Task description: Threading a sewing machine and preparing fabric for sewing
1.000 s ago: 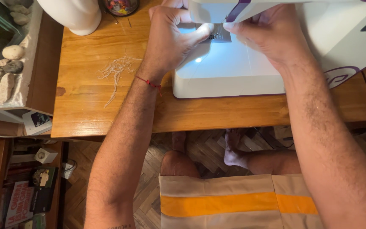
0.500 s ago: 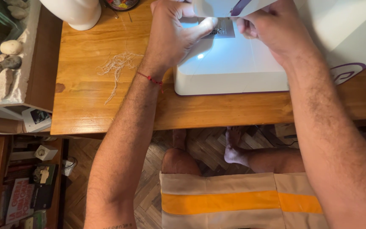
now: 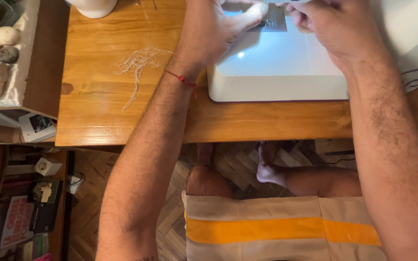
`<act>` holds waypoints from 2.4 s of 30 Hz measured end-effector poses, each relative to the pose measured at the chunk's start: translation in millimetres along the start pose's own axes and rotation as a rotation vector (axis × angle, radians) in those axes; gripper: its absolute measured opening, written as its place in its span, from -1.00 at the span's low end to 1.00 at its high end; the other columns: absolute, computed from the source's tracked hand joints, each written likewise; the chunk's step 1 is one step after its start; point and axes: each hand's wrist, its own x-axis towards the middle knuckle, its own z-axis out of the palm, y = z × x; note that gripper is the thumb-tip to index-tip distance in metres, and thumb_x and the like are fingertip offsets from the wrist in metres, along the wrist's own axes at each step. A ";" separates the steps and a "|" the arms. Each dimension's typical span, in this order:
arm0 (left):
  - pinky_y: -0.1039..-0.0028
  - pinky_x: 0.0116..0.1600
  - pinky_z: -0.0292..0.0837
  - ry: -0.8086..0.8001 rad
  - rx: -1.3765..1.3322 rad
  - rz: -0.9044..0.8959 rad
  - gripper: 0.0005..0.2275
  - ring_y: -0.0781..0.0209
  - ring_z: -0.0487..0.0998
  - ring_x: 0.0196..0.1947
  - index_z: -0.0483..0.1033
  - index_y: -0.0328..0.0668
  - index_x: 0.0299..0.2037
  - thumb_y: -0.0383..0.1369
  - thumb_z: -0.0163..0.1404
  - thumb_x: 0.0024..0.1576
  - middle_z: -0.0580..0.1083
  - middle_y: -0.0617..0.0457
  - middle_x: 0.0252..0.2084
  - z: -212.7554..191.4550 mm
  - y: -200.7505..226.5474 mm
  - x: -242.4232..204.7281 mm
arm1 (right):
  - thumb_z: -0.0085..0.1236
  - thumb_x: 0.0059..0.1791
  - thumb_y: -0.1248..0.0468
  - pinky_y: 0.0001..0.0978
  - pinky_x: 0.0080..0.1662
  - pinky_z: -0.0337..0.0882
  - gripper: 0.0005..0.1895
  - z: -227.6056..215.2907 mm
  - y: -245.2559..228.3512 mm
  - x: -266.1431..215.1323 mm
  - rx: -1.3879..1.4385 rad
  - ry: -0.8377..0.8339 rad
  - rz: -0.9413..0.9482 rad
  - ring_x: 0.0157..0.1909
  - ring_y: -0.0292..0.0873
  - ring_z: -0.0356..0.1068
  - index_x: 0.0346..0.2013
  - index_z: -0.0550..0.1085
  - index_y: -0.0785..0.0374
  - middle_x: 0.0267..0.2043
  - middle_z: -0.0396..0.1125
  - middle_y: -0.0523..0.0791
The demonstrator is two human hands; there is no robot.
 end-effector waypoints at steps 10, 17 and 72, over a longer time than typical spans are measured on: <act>0.23 0.21 0.12 0.047 0.169 -0.079 -0.63 0.02 0.52 0.02 0.60 0.02 -0.20 -0.10 0.37 -0.15 0.54 0.07 -0.05 -9.6 -2.7 2.2 | 0.30 -0.10 0.18 -0.26 -0.07 0.35 -0.73 3.0 -28.4 -1.5 -0.352 0.177 -0.152 -0.09 -0.19 0.44 -0.13 0.60 0.14 -0.18 0.49 -0.11; 0.19 0.27 0.07 -0.080 0.083 -0.328 -0.81 -0.01 0.41 0.09 0.70 -0.01 -0.38 -0.19 0.36 -0.07 0.52 0.01 -0.02 -21.2 30.4 5.8 | 0.11 0.01 0.48 -0.65 -0.53 0.30 -0.89 8.8 -3.9 3.2 0.024 0.120 0.014 -0.58 -0.39 0.26 -0.38 0.51 0.28 -0.59 0.34 -0.14; 0.14 0.21 0.06 -0.074 0.034 -0.248 -0.90 0.12 0.51 -0.05 0.66 0.07 -0.35 -0.22 0.13 0.05 0.59 0.17 -0.21 -20.5 11.3 -5.0 | 0.27 -0.02 0.47 -0.62 -0.70 0.13 -0.82 23.2 -23.5 -10.8 -0.011 0.174 -0.237 -0.78 -0.39 0.17 -0.51 0.51 0.30 -0.72 0.28 -0.12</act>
